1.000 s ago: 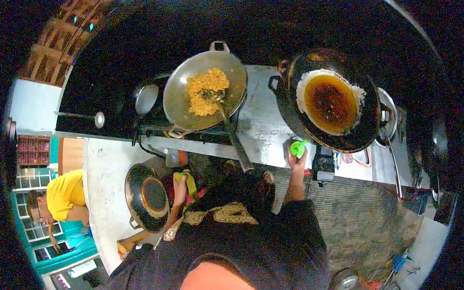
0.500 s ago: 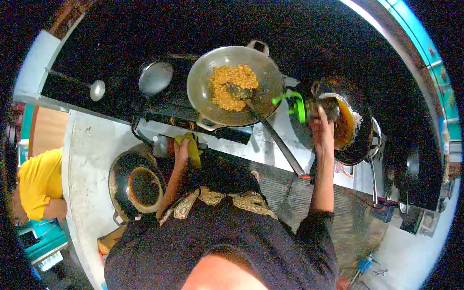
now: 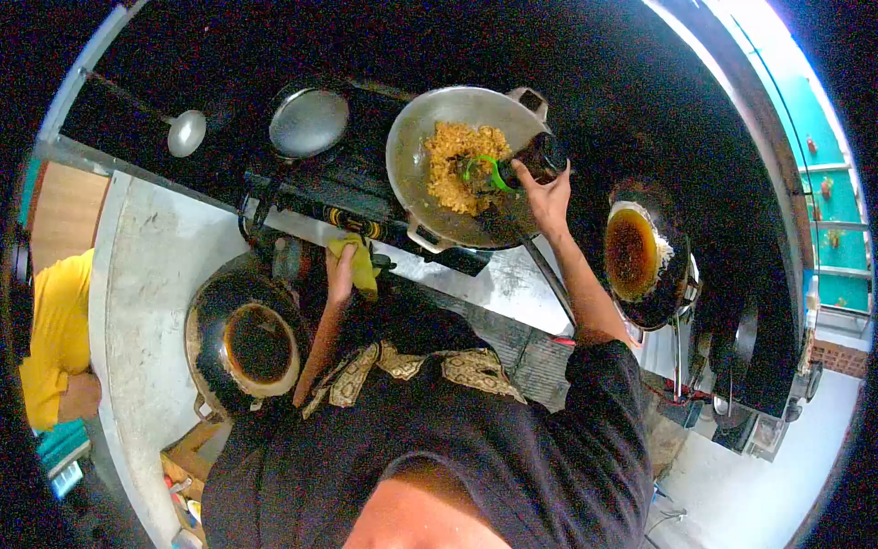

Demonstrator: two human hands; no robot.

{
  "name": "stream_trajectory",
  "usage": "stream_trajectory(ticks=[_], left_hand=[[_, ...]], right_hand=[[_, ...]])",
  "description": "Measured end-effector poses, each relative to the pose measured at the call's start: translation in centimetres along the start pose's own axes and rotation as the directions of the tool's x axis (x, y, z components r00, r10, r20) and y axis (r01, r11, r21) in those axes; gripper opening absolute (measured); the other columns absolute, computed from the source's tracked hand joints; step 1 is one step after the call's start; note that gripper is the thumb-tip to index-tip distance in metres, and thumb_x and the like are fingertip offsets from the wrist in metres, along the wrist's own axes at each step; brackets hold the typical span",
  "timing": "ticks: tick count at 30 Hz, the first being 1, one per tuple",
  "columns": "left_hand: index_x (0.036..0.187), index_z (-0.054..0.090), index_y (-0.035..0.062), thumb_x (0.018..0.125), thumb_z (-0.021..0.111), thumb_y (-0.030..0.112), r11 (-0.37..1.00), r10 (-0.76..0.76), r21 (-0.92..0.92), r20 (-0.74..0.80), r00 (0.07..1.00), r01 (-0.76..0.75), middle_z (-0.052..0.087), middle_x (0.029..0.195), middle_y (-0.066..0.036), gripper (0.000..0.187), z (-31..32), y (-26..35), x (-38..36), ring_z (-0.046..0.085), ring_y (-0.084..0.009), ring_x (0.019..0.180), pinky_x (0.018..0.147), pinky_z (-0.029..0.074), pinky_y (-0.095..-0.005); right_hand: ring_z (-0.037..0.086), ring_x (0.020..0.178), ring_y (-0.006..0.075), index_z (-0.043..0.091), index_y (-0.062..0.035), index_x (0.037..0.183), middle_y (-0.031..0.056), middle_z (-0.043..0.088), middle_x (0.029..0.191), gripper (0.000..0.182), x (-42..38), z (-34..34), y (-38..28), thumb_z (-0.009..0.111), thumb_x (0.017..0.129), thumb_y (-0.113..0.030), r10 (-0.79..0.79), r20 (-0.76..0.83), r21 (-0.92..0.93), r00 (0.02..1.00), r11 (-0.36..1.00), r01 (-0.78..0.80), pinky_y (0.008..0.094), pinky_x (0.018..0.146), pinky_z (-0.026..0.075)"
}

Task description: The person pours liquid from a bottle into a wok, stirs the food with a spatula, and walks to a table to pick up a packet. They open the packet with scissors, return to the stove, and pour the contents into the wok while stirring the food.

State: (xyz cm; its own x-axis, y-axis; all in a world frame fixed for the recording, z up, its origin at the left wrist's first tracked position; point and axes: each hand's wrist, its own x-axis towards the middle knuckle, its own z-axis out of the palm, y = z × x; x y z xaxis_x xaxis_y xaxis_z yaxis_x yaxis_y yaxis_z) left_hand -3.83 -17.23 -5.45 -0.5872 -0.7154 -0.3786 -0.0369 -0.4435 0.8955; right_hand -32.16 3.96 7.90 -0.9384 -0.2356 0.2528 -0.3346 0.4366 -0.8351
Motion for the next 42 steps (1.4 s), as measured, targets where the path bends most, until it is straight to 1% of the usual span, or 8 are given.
stream_trajectory(ticks=[5, 8, 13, 20, 23, 35, 38, 42], left_hand=[[0.111, 0.039, -0.0011, 0.076, 0.056, 0.021, 0.999, 0.037, 0.032, 0.005, 0.999, -0.037, 0.051, 0.097, -0.011, 0.044, -0.8, -1.6, 1.2, 0.054, -0.0190, 0.080, 0.070, 0.045, -0.0296], [0.111, 0.040, -0.0012, 0.076, 0.056, 0.022, 0.997, -0.076, -0.022, 0.013, 0.997, 0.077, 0.051, 0.096, -0.011, 0.044, -0.5, -0.4, 0.7, 0.054, -0.0196, 0.082, 0.071, 0.045, -0.0302], [0.109, 0.042, -0.0020, 0.076, 0.057, 0.022, 0.999, -0.001, 0.044, -0.009, 1.000, 0.001, 0.052, 0.097, -0.012, 0.044, -1.4, -3.7, 2.3, 0.054, -0.0204, 0.082, 0.072, 0.045, -0.0314], [0.112, 0.041, -0.0008, 0.075, 0.057, 0.021, 0.997, -0.057, 0.057, -0.035, 0.998, 0.058, 0.053, 0.100, -0.012, 0.045, -1.2, -3.8, 1.8, 0.054, -0.0205, 0.085, 0.074, 0.045, -0.0313], [0.112, 0.041, 0.0002, 0.075, 0.057, 0.021, 0.997, -0.077, 0.025, -0.019, 0.997, 0.077, 0.052, 0.100, -0.011, 0.046, -1.4, -3.9, 1.7, 0.054, -0.0200, 0.087, 0.075, 0.044, -0.0311], [0.115, 0.040, -0.0010, 0.074, 0.060, 0.026, 0.984, -0.048, 0.171, 0.022, 0.999, 0.043, 0.053, 0.103, -0.012, 0.052, -1.9, -5.8, 3.0, 0.054, -0.0214, 0.089, 0.077, 0.044, -0.0316], [0.114, 0.041, -0.0015, 0.074, 0.060, 0.026, 0.995, -0.074, 0.067, 0.013, 0.997, 0.073, 0.053, 0.103, -0.013, 0.053, -1.4, -4.3, 2.1, 0.054, -0.0221, 0.089, 0.076, 0.044, -0.0311], [0.113, 0.041, -0.0013, 0.073, 0.060, 0.027, 0.995, -0.025, 0.098, 0.011, 1.000, 0.024, 0.053, 0.103, -0.014, 0.052, -1.6, -4.6, 2.3, 0.055, -0.0224, 0.089, 0.075, 0.045, -0.0307]], right_hand=[[0.054, 0.095, 0.0207, 0.042, 0.0030, 0.112, 0.0137, 0.056, 0.105, 0.064, 0.2, 1.8, -2.8, 0.077, 0.065, -0.022, -0.029, 0.079, 0.055, 0.996, 0.998, 0.024, 0.0308, 0.085, 0.041], [0.054, 0.093, 0.0192, 0.048, -0.0012, 0.106, 0.0099, 0.057, 0.101, 0.056, 0.3, 2.8, -4.3, 0.076, 0.066, -0.029, -0.031, 0.071, 0.007, 0.997, 0.999, 0.031, 0.0304, 0.084, 0.041], [0.055, 0.093, 0.0202, 0.045, -0.0004, 0.109, 0.0113, 0.057, 0.100, 0.059, 1.5, 4.8, -3.4, 0.076, 0.066, -0.029, -0.131, 0.017, -0.030, 0.991, 0.991, 0.132, 0.0307, 0.084, 0.041], [0.055, 0.091, 0.0193, 0.044, 0.0034, 0.109, 0.0124, 0.057, 0.103, 0.060, 2.0, 3.2, -5.4, 0.076, 0.065, -0.023, -0.037, 0.040, 0.134, 0.998, 0.990, 0.031, 0.0307, 0.081, 0.043], [0.054, 0.090, 0.0186, 0.045, -0.0012, 0.106, 0.0104, 0.057, 0.097, 0.056, 0.6, 3.2, -4.4, 0.076, 0.067, -0.026, -0.184, 0.034, 0.005, 0.982, 0.983, 0.184, 0.0291, 0.084, 0.040], [0.056, 0.090, 0.0184, 0.043, 0.0006, 0.108, 0.0118, 0.058, 0.098, 0.059, -0.6, 2.5, -3.8, 0.076, 0.066, -0.025, -0.124, -0.046, -0.089, 0.991, 0.989, 0.120, 0.0296, 0.081, 0.043], [0.056, 0.090, 0.0196, 0.044, 0.0011, 0.107, 0.0125, 0.058, 0.098, 0.058, -0.7, 2.6, -4.5, 0.076, 0.066, -0.027, -0.107, -0.020, -0.070, 0.994, 0.992, 0.106, 0.0305, 0.081, 0.043], [0.056, 0.091, 0.0218, 0.046, 0.0010, 0.106, 0.0138, 0.058, 0.097, 0.059, -0.5, 3.5, -7.3, 0.075, 0.065, -0.030, -0.109, -0.021, -0.088, 0.994, 0.990, 0.107, 0.0313, 0.081, 0.042]])
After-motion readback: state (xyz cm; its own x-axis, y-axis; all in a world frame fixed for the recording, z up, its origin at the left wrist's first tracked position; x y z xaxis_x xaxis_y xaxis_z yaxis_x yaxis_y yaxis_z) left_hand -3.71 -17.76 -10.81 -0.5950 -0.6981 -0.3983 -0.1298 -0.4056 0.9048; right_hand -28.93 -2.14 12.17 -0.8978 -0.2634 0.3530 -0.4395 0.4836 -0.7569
